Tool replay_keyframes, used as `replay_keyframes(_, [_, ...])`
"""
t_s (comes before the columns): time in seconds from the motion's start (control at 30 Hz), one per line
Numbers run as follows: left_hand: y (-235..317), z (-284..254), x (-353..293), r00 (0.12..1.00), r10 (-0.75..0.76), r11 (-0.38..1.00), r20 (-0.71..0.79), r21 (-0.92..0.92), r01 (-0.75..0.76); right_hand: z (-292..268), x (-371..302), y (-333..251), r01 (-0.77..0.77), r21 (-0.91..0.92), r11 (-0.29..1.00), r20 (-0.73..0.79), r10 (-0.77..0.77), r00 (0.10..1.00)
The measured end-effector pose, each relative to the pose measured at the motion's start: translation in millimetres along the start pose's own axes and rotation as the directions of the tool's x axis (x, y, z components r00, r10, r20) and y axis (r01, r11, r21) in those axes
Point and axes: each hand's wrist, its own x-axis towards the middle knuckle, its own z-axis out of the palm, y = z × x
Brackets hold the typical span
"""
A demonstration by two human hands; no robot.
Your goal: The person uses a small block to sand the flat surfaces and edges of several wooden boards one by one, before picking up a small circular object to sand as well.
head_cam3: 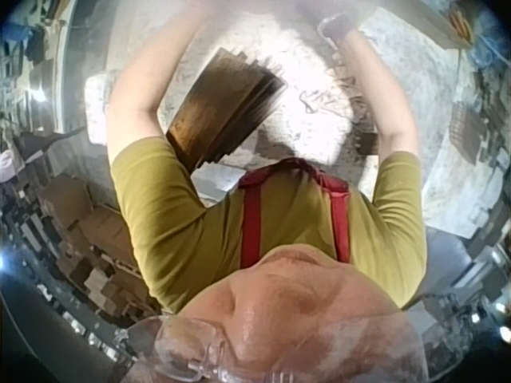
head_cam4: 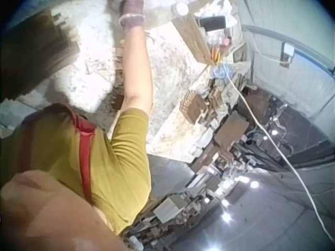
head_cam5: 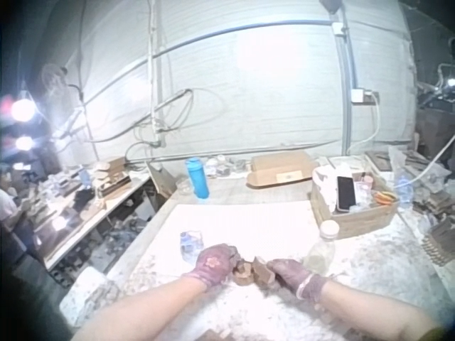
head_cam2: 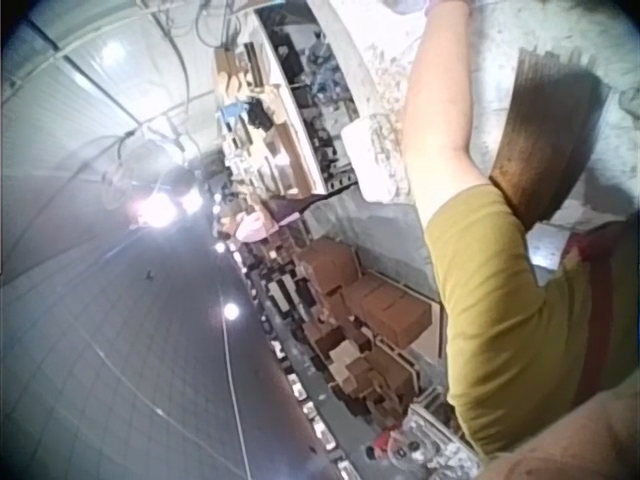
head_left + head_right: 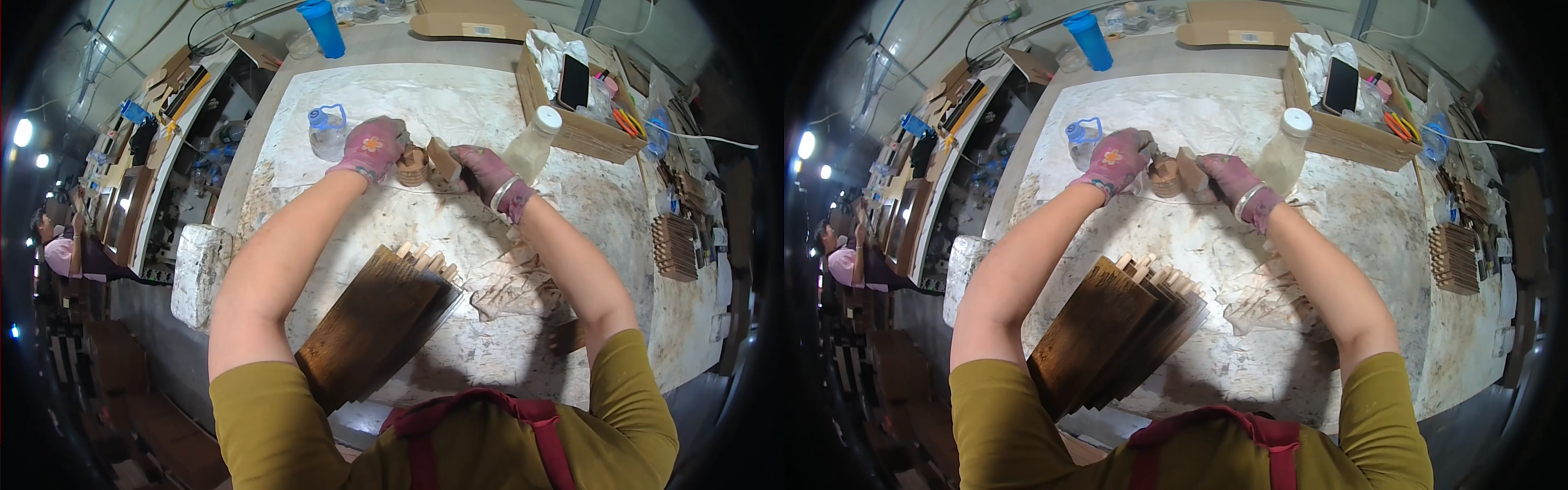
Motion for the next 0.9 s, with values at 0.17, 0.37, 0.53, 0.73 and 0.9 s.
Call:
replay_keyframes(0.17, [3,-3,3,0.978,-0.165,0.982,0.129,-0.067,0.175,17,7,-4,0.345,-0.866,0.363,0.15,-0.47,0.87])
replay_keyframes(0.37, [-28,29,23,0.997,0.039,0.999,0.062,0.03,-0.041,5,-32,-18,0.256,-0.966,-0.039,0.248,-0.423,0.871])
replay_keyframes(0.53, [-37,2,23,0.993,0.016,0.998,0.117,0.063,-0.024,-32,-127,18,0.467,-0.734,0.494,0.138,-0.564,0.814])
replay_keyframes(0.73, [31,-108,-19,0.932,0.359,0.872,-0.048,-0.339,-0.353,-77,-320,33,-0.008,-0.165,0.986,-0.42,-0.063,0.905])
replay_keyframes(0.9, [225,-81,-105,0.844,0.53,0.846,0.078,-0.117,-0.52,-166,-432,68,0.035,-0.231,0.972,-0.82,-0.214,0.531])
